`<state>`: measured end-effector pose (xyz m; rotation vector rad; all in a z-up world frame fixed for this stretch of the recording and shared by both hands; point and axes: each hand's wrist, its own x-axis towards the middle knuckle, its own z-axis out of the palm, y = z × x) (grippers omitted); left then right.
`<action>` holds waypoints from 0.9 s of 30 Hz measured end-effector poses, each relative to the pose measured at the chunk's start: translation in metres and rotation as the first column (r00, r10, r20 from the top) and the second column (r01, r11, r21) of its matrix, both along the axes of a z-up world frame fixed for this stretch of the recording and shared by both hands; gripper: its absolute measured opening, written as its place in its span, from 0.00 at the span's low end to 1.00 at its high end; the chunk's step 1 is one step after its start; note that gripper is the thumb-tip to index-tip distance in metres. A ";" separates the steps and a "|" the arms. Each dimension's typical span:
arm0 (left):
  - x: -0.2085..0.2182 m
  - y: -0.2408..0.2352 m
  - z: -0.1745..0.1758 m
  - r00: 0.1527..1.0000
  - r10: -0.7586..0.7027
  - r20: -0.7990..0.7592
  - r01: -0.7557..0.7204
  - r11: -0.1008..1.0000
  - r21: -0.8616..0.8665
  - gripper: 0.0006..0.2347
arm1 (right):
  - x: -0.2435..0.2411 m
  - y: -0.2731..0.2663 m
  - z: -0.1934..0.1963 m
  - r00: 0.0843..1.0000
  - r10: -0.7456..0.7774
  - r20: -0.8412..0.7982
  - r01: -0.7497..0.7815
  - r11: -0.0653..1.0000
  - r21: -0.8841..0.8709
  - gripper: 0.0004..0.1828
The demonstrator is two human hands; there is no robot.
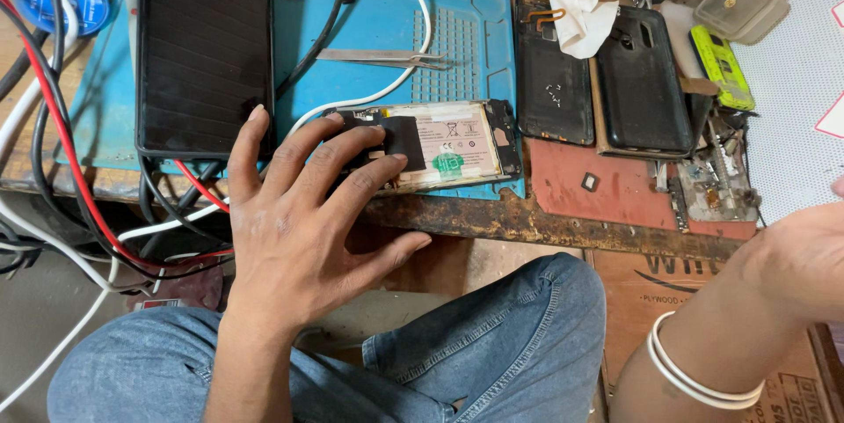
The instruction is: The person works on a disassembled smartphone, using a screwdriver to remove and reinsert screws around the camera module and battery area. They also peel and reapply small adhesive strips on the battery and internal frame. The phone remains open throughout the clip.
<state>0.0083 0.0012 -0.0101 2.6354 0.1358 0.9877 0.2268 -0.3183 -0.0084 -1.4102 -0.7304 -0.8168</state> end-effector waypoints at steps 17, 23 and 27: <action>-0.003 0.000 -0.003 1.000 -0.019 -0.002 0.019 1.000 0.007 0.23 | -0.012 0.076 0.053 0.999 -0.014 -0.052 -0.032 0.618 -0.786 0.22; -0.003 0.001 -0.004 1.000 -0.022 0.012 0.022 1.000 0.004 0.23 | -0.021 0.102 0.058 1.000 0.023 -0.004 -0.015 0.530 -0.848 0.26; -0.003 0.001 -0.004 1.000 -0.024 0.011 0.024 1.000 0.005 0.23 | -0.021 0.105 0.056 0.997 0.054 0.051 0.016 0.509 -0.861 0.26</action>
